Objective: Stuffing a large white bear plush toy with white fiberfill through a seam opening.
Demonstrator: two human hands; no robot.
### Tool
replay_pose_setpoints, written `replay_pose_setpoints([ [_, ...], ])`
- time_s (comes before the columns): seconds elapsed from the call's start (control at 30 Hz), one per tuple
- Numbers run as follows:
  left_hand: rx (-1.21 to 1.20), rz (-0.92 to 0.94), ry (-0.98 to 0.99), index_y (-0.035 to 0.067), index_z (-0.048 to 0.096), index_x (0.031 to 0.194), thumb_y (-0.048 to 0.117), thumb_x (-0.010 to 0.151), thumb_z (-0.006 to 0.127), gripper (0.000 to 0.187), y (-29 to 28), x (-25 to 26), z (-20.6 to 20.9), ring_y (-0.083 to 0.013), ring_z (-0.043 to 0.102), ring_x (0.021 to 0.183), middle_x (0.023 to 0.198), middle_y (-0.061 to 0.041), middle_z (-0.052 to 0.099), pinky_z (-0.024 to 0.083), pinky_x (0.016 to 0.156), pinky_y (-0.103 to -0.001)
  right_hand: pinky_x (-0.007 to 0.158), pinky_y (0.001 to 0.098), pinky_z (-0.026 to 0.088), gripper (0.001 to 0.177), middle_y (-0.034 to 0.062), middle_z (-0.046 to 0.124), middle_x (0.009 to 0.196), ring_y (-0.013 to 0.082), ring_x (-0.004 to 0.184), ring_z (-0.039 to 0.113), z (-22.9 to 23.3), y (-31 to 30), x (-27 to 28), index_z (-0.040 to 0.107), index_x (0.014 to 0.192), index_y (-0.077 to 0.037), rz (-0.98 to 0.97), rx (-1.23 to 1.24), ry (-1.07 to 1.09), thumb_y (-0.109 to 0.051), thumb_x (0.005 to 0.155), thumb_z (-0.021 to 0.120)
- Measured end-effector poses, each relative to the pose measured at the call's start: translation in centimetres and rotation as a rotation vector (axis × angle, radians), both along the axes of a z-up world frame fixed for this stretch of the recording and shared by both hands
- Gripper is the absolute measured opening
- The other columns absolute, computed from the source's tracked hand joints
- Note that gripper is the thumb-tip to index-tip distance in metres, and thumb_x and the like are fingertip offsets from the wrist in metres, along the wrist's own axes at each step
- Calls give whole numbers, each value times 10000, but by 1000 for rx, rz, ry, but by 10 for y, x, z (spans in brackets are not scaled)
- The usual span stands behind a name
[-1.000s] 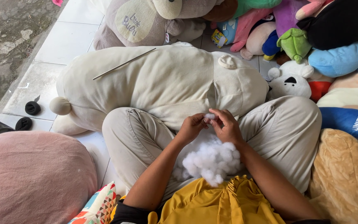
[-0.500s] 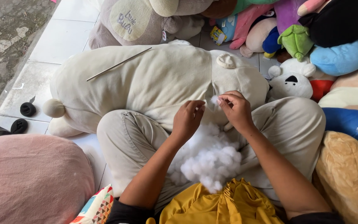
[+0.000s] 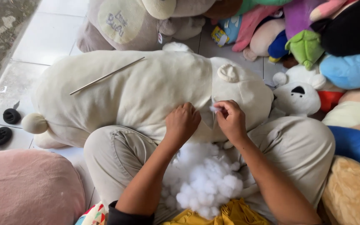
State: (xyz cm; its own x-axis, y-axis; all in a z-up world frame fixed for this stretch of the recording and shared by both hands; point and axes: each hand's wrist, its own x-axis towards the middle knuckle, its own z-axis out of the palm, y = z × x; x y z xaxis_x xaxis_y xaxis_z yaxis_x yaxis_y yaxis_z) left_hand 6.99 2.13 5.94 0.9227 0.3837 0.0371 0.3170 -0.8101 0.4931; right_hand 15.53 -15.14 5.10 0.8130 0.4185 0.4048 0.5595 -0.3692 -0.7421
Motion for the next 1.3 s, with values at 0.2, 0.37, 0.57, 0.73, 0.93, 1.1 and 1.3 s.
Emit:
replay_pose_setpoints([
  [0.2, -188, -18, -157, 134, 653, 889, 287, 903, 648, 154, 1, -7, 30, -301, 688, 661, 683, -41, 616, 553, 571, -419, 744, 360, 601, 248, 83, 715, 978, 260, 927, 714, 10, 18, -7, 779, 1053, -57, 60, 21, -71, 78, 871, 676],
  [0.37, -242, -18, -221, 124, 666, 894, 266, 927, 657, 146, -2, -6, 28, -303, 685, 662, 676, -51, 617, 555, 581, -398, 910, 507, 573, 339, 228, 671, 1161, 415, 1096, 661, 11, 25, -21, 680, 1210, 27, 218, -144, -3, 111, 924, 519],
  [0.57, -228, -26, -239, 133, 654, 888, 258, 919, 665, 129, -2, -3, 24, -297, 668, 668, 672, -45, 609, 545, 587, -403, 999, 569, 521, 464, 314, 619, 1266, 458, 1166, 628, 51, 33, -23, 615, 1308, 88, 428, -440, 220, 114, 883, 430],
  [0.73, -197, -45, -259, 134, 645, 869, 244, 917, 667, 122, -4, -3, 22, -300, 661, 658, 666, -53, 602, 528, 577, -402, 927, 570, 558, 522, 277, 669, 1170, 380, 1064, 662, 31, 23, -13, 619, 1308, 75, 511, -423, 369, 59, 807, 476],
  [0.93, -233, -31, -280, 128, 665, 877, 292, 972, 657, 190, -3, -7, 28, -278, 676, 672, 684, -47, 629, 536, 592, -380, 884, 463, 589, 482, 234, 633, 1251, 377, 1141, 656, 28, 3, -12, 608, 1332, 7, 356, -146, 150, -16, 855, 673],
  [1.1, -225, -41, -264, 131, 655, 887, 302, 976, 654, 192, -3, -5, 28, -290, 670, 686, 681, -57, 618, 531, 602, -389, 1055, 604, 482, 822, 298, 527, 1336, 503, 1250, 560, 8, 15, -25, 315, 1497, -11, 347, -75, 261, 23, 782, 719],
  [1.3, -209, -48, -267, 121, 659, 885, 298, 1001, 623, 215, -3, -3, 31, -310, 674, 698, 689, -65, 620, 533, 607, -401, 1165, 637, 335, 991, 396, 384, 1495, 558, 1397, 388, 33, 33, -38, 25, 1597, -47, 427, -70, 461, 51, 804, 612],
])
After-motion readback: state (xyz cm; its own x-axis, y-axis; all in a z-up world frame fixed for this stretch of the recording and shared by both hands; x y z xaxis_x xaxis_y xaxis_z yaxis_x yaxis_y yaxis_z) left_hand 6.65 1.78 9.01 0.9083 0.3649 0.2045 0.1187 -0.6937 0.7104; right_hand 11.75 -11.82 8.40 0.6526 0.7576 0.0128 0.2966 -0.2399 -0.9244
